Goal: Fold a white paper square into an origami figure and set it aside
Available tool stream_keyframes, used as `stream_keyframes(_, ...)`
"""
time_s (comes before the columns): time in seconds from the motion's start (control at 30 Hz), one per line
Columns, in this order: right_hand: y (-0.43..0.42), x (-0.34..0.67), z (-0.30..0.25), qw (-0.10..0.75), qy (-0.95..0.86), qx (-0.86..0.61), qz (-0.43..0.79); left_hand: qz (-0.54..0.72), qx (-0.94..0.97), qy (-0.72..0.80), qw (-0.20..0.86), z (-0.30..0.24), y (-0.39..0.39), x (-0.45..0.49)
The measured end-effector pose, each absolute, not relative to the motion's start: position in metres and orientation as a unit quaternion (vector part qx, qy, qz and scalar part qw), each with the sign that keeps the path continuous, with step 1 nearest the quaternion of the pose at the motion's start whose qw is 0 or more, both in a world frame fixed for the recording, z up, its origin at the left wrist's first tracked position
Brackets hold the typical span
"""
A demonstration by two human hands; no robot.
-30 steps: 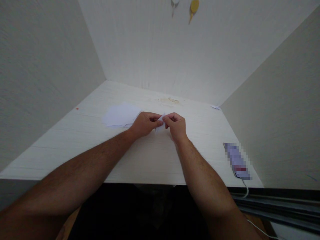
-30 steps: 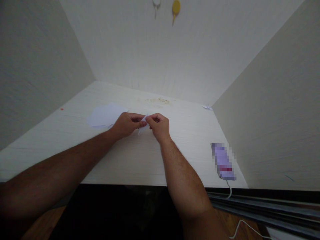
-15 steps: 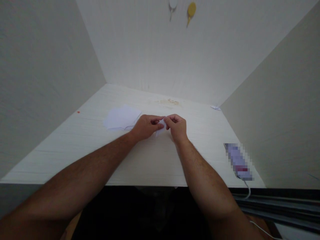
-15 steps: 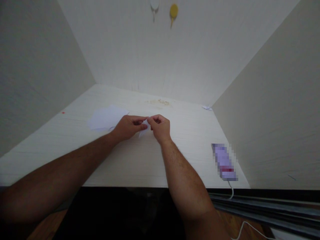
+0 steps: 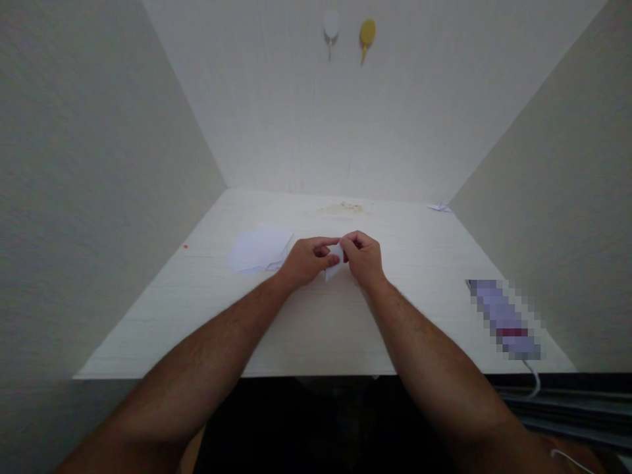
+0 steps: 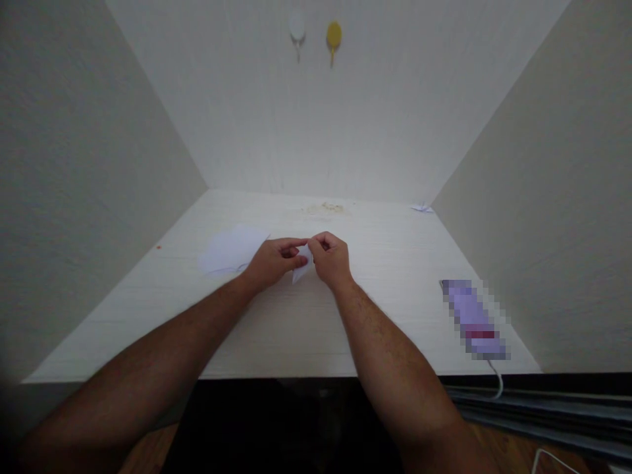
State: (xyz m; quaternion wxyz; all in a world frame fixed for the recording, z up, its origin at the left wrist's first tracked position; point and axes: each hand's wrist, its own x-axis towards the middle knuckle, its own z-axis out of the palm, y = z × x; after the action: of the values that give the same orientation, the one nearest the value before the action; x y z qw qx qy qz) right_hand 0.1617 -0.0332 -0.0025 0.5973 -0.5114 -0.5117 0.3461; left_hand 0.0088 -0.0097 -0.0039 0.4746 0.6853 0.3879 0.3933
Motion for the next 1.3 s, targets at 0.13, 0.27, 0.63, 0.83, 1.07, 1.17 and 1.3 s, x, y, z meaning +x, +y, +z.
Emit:
stream_keyframes(0.13, -0.0345, 0.1621, -0.0001, 0.591, -0.513, -0.500, 0.371, 0.387, 0.678, 0.410, 0.471, 0.0003, -0.0132, 0.0087)
stream_keyframes(0.27, -0.0338, 0.1627, 0.0005, 0.587, -0.512, -0.498, 0.380, 0.395, 0.674, 0.419, 0.463, 0.0020, -0.0154, 0.0098)
stream_keyframes(0.63, -0.0312, 0.1622, 0.0002, 0.594, -0.485, -0.470, 0.437, 0.394, 0.658, 0.468, 0.439, -0.0014, -0.0134, 0.0087)
stream_keyframes(0.83, -0.0293, 0.1623, -0.0028, 0.610, -0.468, -0.475, 0.427, 0.380, 0.647, 0.455, 0.479, 0.0032, -0.0174, 0.0096)
stream_keyframes(1.07, -0.0294, 0.1641, -0.0030, 0.628, -0.458, -0.463, 0.426, 0.388, 0.590, 0.428, 0.564, 0.0023, -0.0183, 0.0117)
stream_keyframes(1.17, -0.0300, 0.1653, -0.0016, 0.634, -0.453, -0.457, 0.430, 0.397, 0.572, 0.413, 0.587, 0.0001, -0.0177, 0.0125)
stream_keyframes(1.3, -0.0284, 0.1663, -0.0035, 0.642, -0.446, -0.443, 0.438, 0.409, 0.567, 0.406, 0.588, -0.0003, -0.0168, 0.0124)
